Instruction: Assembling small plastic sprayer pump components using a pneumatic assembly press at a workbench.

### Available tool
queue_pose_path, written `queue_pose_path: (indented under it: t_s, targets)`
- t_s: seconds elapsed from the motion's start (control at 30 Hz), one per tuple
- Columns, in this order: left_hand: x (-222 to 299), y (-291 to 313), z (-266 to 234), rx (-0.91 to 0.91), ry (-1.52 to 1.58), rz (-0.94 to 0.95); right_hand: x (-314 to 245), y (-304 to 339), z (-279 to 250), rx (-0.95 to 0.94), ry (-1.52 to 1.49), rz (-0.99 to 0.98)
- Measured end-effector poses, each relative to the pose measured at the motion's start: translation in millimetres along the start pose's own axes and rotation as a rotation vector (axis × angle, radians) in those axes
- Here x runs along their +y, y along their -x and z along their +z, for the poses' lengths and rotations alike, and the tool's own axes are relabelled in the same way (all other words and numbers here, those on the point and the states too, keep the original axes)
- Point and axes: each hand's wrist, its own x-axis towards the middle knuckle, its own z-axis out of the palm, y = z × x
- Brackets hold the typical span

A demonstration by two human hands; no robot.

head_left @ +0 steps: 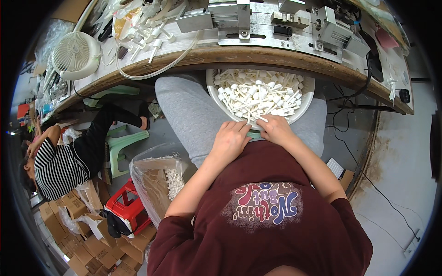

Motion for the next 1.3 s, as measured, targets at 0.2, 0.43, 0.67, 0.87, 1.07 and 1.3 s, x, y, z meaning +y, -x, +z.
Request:
queue_pose_path:
  t_s: [0.2, 0.43, 0.67, 0.87, 1.07, 1.3]
  targets:
    - [-9.6, 5.4, -1.8, 0.020, 0.034, -0.054, 0.7, -5.4, -7.7, -0.047, 0.073, 0.016]
    - [-33.4, 2.6, 2.0, 0.219, 0.020, -0.156, 2.7, -3.1, -20.7, -0.123, 0.046, 0.092]
    - [-99.6, -28.7, 26.8, 0.478, 0.135, -0.454, 5.2, 2.7, -16.9, -0.030, 0.028, 0.083]
    - [-116.4, -45.2, 28.7, 0.460, 0.138, -0.492, -6.7, -0.2, -39.6, -0.107, 0.032, 0.148]
    - [-68.3, -45.8, 2.2, 0.433, 0.106, -0.247, -39.8, -44.6, -135.3, 0.426, -0.150, 0.128]
    - [-34.2, -71.2, -12.4, 0.368, 0.261, 0.015, -33.4, -133.5, -274.1, 0.937, 0.012, 0.020]
